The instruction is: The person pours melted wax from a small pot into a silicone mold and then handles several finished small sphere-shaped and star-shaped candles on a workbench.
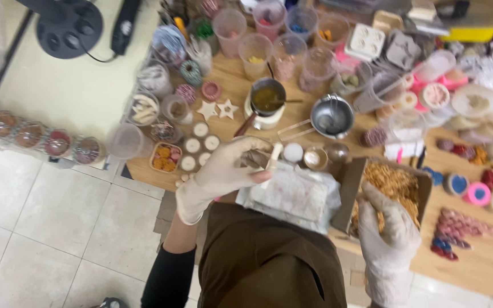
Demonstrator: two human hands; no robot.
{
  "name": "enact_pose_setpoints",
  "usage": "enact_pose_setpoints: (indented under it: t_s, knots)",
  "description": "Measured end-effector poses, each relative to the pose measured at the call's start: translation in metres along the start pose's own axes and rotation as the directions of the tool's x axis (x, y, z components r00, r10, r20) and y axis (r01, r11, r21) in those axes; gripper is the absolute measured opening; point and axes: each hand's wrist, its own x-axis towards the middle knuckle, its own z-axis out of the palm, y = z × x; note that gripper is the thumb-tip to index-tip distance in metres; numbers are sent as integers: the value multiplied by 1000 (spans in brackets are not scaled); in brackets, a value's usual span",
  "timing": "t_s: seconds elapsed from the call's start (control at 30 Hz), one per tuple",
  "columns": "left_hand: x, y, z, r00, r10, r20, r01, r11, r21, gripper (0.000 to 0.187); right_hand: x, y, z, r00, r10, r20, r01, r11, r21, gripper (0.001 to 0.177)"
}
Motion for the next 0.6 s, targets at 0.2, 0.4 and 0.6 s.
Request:
enact_pose_setpoints:
  t_s: [0.2,0.4,0.6]
  knots:
    - [14,-53,61,994,-20,105,-64,670,739,46,-4,1,6,1000,9,7,-9,1000,9,28]
    - [18,-90,80,982,-70,178,-134,412,901,44,-5,-4,12,997,17,80,-17,1000,-7,25]
    - [17,-73,76,991,52,127,-137,423,896,47,1,-10,21,994,-25,108,23,999,24,23]
